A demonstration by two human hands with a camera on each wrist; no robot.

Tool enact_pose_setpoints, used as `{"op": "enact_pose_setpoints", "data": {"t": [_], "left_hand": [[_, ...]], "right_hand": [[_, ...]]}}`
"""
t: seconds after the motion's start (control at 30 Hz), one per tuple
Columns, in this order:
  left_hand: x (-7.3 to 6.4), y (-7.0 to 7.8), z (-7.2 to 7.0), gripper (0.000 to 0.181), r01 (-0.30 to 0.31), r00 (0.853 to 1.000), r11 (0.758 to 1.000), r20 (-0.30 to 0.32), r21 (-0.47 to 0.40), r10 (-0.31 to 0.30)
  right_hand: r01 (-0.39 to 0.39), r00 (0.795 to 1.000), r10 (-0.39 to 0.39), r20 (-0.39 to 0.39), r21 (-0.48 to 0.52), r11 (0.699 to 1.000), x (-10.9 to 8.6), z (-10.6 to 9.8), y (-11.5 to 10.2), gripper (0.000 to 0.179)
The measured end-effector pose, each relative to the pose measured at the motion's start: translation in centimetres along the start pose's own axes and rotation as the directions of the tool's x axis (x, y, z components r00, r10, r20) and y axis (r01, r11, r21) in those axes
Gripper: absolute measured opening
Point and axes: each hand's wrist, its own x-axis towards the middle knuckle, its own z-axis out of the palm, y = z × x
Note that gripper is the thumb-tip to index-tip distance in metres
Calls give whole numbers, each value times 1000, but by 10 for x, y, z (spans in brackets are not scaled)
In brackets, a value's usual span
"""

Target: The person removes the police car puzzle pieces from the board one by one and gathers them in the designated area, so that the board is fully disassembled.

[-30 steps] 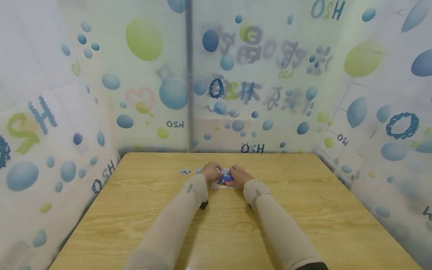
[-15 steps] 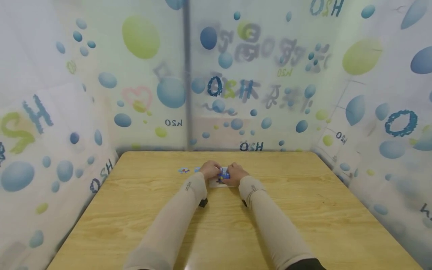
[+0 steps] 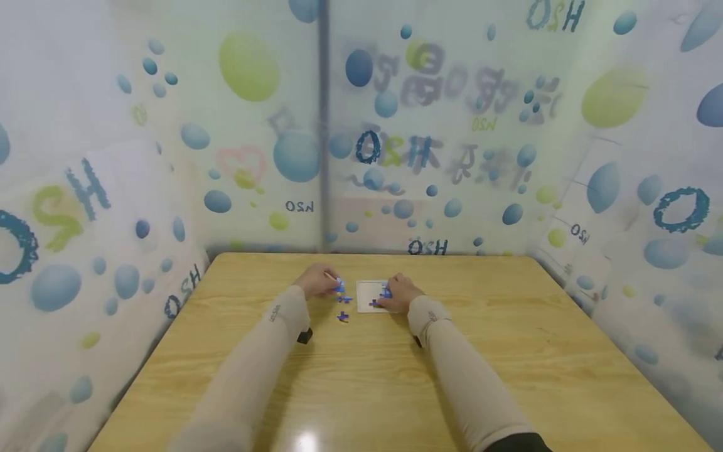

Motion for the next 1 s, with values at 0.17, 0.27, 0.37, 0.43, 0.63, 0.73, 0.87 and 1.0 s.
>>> {"op": "enact_pose_setpoints", "data": {"t": [0.17,0.27,0.37,0.43,0.63,0.73,0.87,1.0], "left_hand": [[-14,-13,-15,20,13,1000,1000,-3,-2,-13],[-22,-16,-22,19,25,1000,1000,-11,12,-25],[-28,-20,-25,18,44,999,999,-26,27,-44],[-30,-24,-27,17,67,997,997,-41,35,-66],[-29,-35,-25,11,112,991,991,-82,73,-106],[-27,-37,-23,10,114,990,989,-97,98,-105],[-28,-35,-21,9,95,990,981,-120,169,-76],[-31,-30,-19,10,67,989,965,-144,254,-31]], "right_hand": [[-5,1000,5,-4,13,1000,0,1,4,54],[5,1000,-6,-21,-16,1000,2,3,7,57],[24,999,-25,-31,-32,999,2,6,7,60],[32,999,-32,-33,-22,999,1,6,5,60],[30,999,-30,-40,0,1000,-3,6,1,53],[31,999,-31,-42,-9,999,-4,6,1,52],[33,999,-34,-41,-5,999,-3,7,2,52],[29,999,-28,-37,3,1000,-3,9,2,53]]}}
